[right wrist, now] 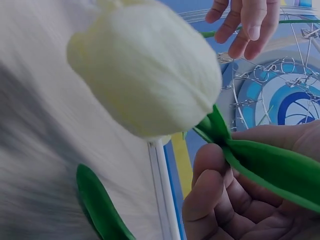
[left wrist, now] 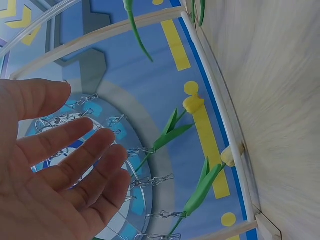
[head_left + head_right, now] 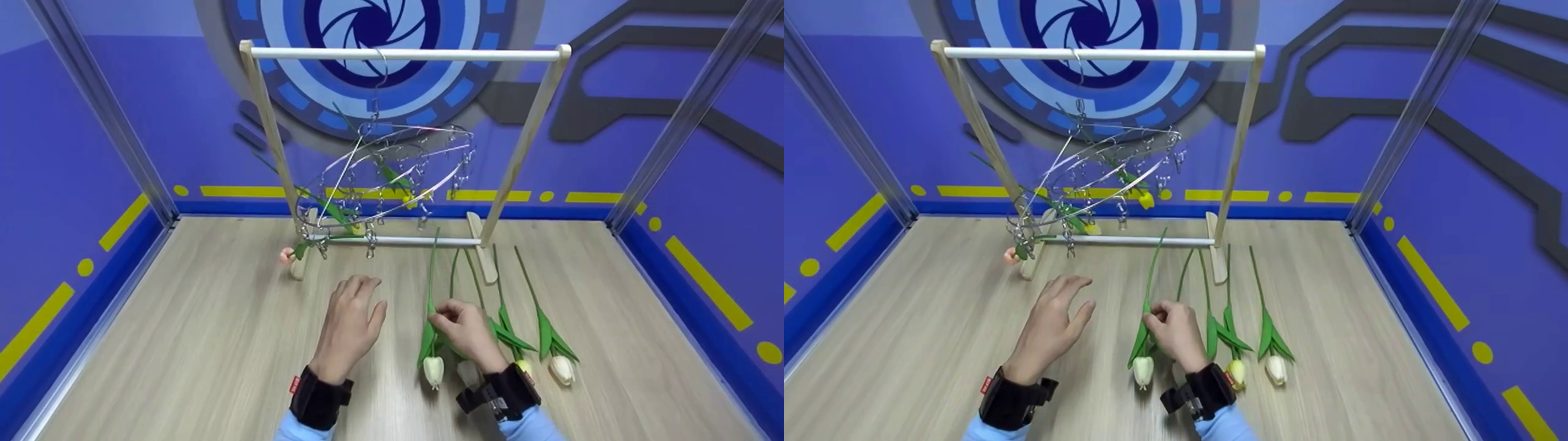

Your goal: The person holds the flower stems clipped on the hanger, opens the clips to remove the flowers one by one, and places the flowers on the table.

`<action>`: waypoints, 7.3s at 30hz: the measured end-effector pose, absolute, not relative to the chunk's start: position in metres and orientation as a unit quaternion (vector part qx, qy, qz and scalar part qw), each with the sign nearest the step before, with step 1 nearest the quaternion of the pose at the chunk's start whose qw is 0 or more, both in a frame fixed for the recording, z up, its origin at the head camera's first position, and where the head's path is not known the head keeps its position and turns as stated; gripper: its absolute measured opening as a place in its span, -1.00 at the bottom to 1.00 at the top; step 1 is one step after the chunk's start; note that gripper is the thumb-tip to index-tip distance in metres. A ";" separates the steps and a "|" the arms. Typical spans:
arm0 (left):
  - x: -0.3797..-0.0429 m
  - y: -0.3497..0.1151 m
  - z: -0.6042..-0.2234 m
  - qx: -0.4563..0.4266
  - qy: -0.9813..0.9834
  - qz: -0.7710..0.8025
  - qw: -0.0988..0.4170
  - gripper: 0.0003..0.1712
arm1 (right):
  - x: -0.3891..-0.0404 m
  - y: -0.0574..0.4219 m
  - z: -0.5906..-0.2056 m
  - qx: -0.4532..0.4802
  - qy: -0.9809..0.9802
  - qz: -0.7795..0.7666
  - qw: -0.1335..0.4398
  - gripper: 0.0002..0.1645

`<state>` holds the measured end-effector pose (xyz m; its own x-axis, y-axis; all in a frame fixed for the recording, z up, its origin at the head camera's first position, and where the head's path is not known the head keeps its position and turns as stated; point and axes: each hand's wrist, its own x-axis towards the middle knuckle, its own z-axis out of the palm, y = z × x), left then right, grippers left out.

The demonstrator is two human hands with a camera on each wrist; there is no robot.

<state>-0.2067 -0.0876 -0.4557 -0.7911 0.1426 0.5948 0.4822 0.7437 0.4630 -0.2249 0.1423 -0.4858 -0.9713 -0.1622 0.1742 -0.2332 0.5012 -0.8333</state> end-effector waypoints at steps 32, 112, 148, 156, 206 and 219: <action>-0.212 -0.089 -0.464 -0.162 -0.901 -0.309 0.258 -0.67 | -0.229 0.143 -0.503 0.138 -0.886 0.442 -0.005 -0.82; -0.208 -0.145 -0.424 -0.089 -0.854 -0.385 0.339 -0.77 | -0.219 0.160 -0.440 0.269 -0.830 0.488 0.028 -0.80; -0.263 -0.166 -0.418 0.002 -0.812 -0.545 0.208 -0.38 | -0.244 0.142 -0.437 0.322 -0.764 0.541 0.141 -0.85; -0.261 -0.161 -0.421 0.005 -0.803 -0.560 0.206 -0.44 | -0.238 0.138 -0.441 0.323 -0.769 0.534 0.139 -0.87; -0.232 -0.106 -0.425 -0.080 -0.765 -0.628 0.117 -0.78 | -0.229 0.095 -0.459 0.282 -0.759 0.579 0.089 -0.83; -0.225 -0.084 -0.427 -0.086 -0.759 -0.637 0.109 -0.80 | -0.228 0.088 -0.459 0.261 -0.754 0.599 0.061 -0.72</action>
<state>-0.2251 -0.0841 -0.4268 -0.9615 -0.0092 0.2745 0.2687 0.1749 0.9472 -0.2284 0.0880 -0.4589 -0.8565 -0.3207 0.4045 -0.4665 0.1457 -0.8724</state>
